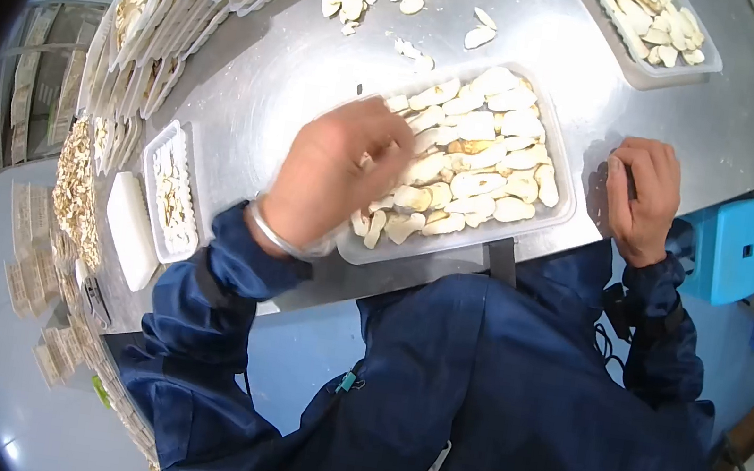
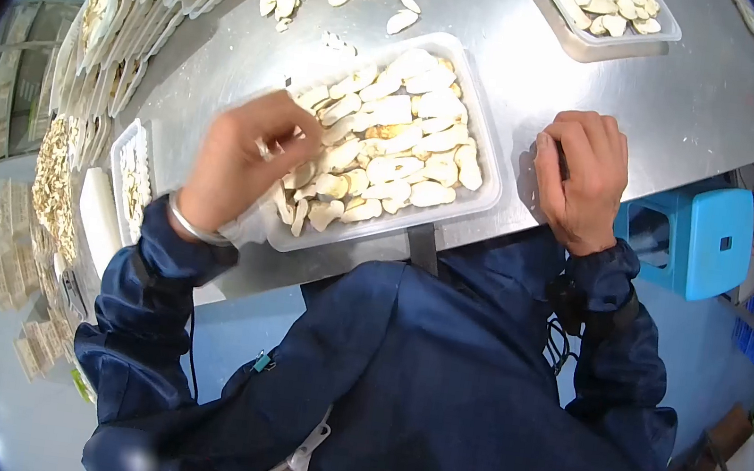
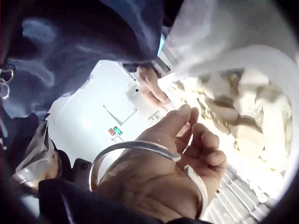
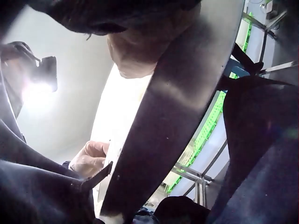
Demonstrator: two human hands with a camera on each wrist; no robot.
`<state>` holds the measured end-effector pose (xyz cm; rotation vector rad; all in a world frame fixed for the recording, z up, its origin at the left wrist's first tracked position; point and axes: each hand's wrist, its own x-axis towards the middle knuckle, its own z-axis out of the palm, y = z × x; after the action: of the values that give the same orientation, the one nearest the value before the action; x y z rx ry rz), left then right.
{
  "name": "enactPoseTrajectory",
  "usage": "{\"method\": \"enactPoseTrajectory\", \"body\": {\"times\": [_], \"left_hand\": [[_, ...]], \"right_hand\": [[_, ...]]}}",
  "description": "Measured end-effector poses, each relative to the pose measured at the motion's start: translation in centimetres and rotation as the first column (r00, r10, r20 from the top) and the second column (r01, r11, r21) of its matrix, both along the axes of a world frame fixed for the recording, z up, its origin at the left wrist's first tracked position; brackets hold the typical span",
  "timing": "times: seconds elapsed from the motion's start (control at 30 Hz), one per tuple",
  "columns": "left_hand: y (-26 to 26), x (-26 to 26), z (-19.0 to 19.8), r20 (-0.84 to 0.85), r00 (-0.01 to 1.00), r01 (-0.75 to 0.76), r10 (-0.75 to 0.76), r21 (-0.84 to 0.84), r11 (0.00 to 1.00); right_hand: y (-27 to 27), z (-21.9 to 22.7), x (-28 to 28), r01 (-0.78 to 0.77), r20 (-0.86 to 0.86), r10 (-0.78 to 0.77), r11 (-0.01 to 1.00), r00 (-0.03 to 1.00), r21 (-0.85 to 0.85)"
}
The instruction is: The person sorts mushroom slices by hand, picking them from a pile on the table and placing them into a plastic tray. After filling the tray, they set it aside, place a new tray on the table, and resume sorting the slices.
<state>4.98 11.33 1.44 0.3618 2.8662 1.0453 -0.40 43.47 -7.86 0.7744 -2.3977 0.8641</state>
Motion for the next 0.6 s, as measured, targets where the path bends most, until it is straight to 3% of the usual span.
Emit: {"method": "enactPoseTrajectory", "body": {"times": [0.1,0.17,0.27,0.47,0.5,0.6], "left_hand": [[-5.7,-4.6,0.5,-0.3,0.947,-0.18,0.118,-0.188,0.965],[-10.0,-7.9,-0.2,-0.283,0.906,-0.367,0.315,-0.153,0.918],[-15.7,-12.0,-3.3,-0.147,0.917,-0.385,0.371,-0.089,0.918],[-12.9,-15.0,-4.5,-0.033,0.897,-0.436,0.441,-0.231,0.87],[-13.9,-16.1,-5.8,-0.115,0.902,-0.432,0.416,-0.259,0.864],[-13.7,-17.1,-6.2,-0.146,0.899,-0.438,0.413,-0.358,0.825]], "right_hand": [[-0.1,0.0,0.0,-0.004,-0.003,0.004,1.0,1.0,-0.008],[0.0,0.1,0.0,-0.005,0.002,0.005,1.0,1.0,-0.008],[0.4,0.1,0.1,0.004,0.008,-0.004,1.0,1.0,-0.008],[0.0,0.1,0.0,0.021,0.023,-0.022,1.0,1.0,0.015],[0.0,0.1,0.0,0.022,0.024,-0.023,1.0,0.999,0.019],[-0.1,0.1,0.0,0.026,0.024,-0.027,0.999,0.999,0.021]]}}
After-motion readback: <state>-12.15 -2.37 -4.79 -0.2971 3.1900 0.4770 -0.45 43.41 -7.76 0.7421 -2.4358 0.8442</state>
